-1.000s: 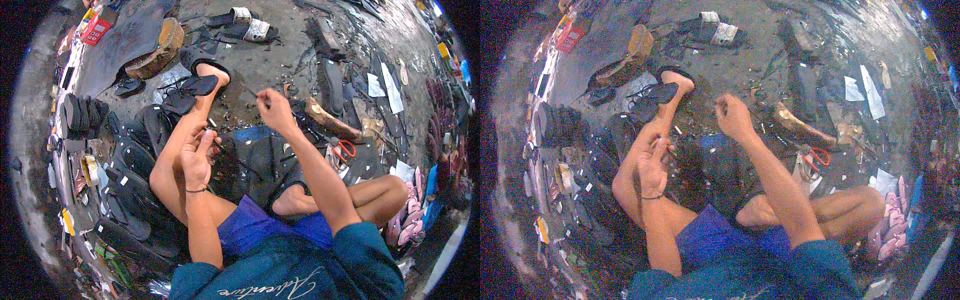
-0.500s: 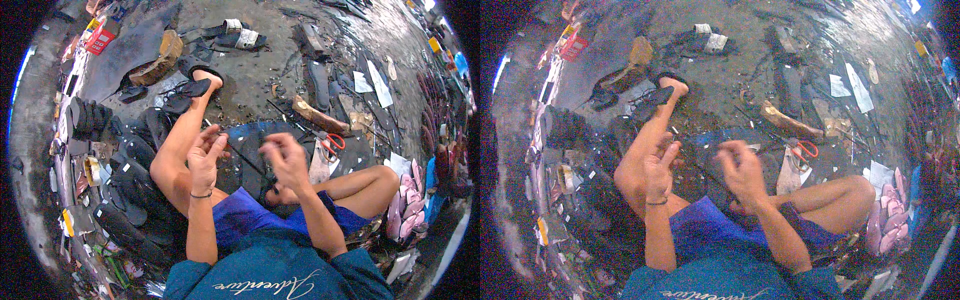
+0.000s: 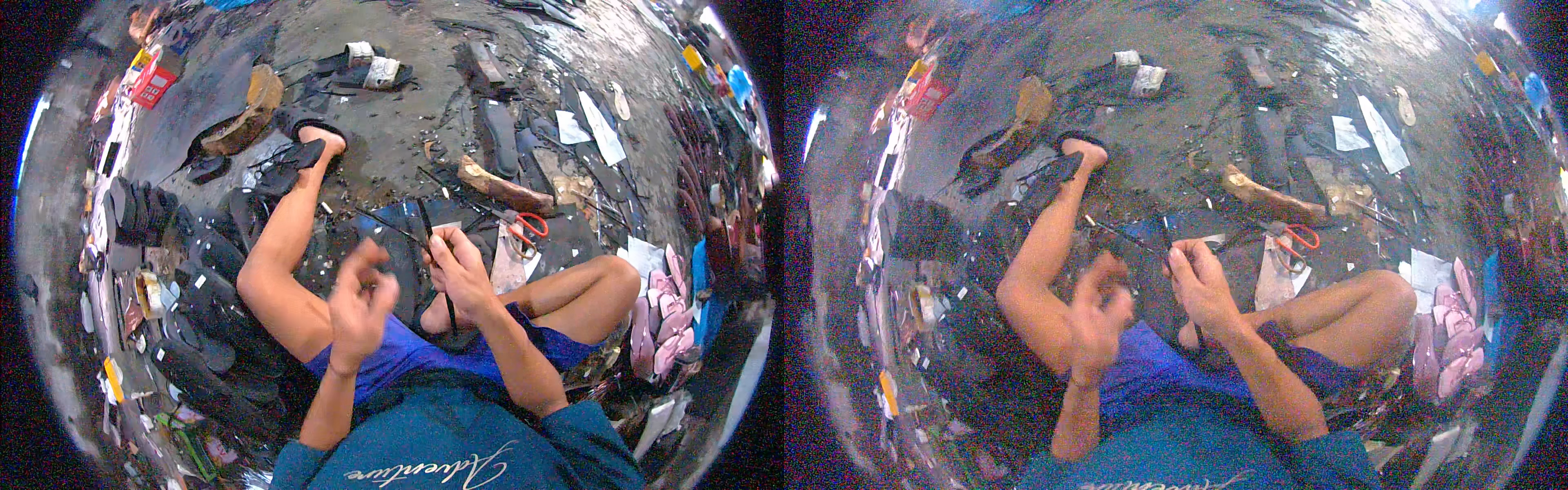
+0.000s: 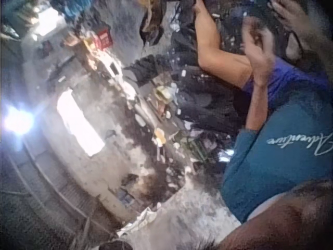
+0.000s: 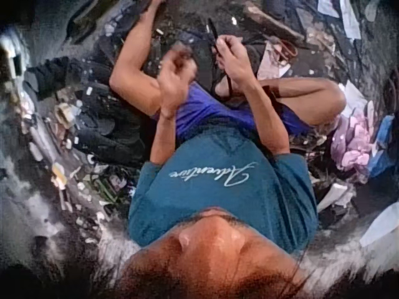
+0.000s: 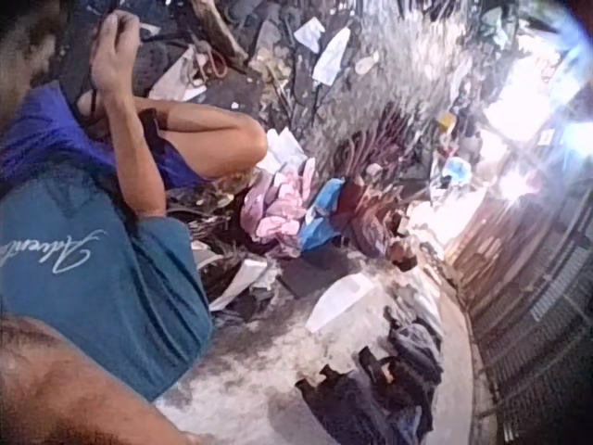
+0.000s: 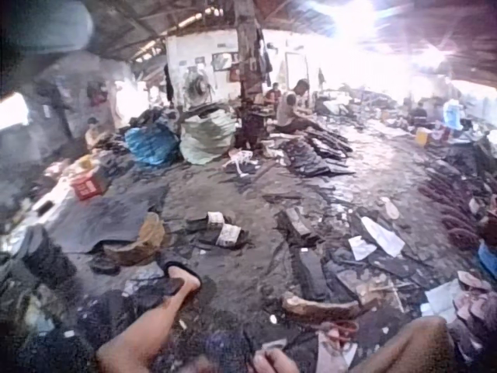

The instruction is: The person sits on the floor and assembles black flip-flops by threading a strap through the sole and securing it. The person handles multiple sandals, repeatedly threading and adjusting the straps.

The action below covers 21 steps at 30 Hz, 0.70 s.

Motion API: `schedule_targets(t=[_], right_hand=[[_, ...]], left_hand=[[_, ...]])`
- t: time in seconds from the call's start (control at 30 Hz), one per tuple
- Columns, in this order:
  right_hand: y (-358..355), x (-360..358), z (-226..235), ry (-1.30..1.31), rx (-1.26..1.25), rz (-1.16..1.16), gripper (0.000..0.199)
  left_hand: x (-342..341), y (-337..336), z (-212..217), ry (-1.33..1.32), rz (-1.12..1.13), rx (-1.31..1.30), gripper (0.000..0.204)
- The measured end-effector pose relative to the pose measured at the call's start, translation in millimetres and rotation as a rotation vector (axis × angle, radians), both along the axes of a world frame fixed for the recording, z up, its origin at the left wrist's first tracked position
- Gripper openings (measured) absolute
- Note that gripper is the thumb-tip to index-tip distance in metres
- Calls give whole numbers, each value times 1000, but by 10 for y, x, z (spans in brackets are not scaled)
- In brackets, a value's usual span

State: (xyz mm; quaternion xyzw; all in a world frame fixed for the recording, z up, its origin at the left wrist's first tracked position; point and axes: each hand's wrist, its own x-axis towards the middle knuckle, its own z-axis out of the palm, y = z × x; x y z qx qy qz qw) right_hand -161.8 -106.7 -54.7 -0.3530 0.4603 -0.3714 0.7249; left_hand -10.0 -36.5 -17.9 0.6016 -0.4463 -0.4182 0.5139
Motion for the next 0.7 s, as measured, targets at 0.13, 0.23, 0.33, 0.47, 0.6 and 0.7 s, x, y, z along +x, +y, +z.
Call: schedule_targets(t=[0.13, 0.23, 0.33, 0.47, 0.6, 0.7], right_hand=[[259, 3, 70, 68, -109, 79, 13], [314, -66, 94, 115, -128, 107, 15], [337, -81, 74, 152, -190, 64, 16], [302, -93, 111, 107, -168, 44, 17], [264, -105, 119, 233, -407, 45, 18], [250, -94, 74, 171, -331, 104, 18]], left_hand=[[103, -492, -40, 419, 199, -38, 37], [163, -439, -42, 333, 152, 17, 33], [140, -375, -41, 447, 110, -27, 29], [127, -336, -18, 563, 150, -10, 26], [162, -283, -115, 509, 102, -27, 27], [167, -282, -84, 457, 123, 9, 27]])
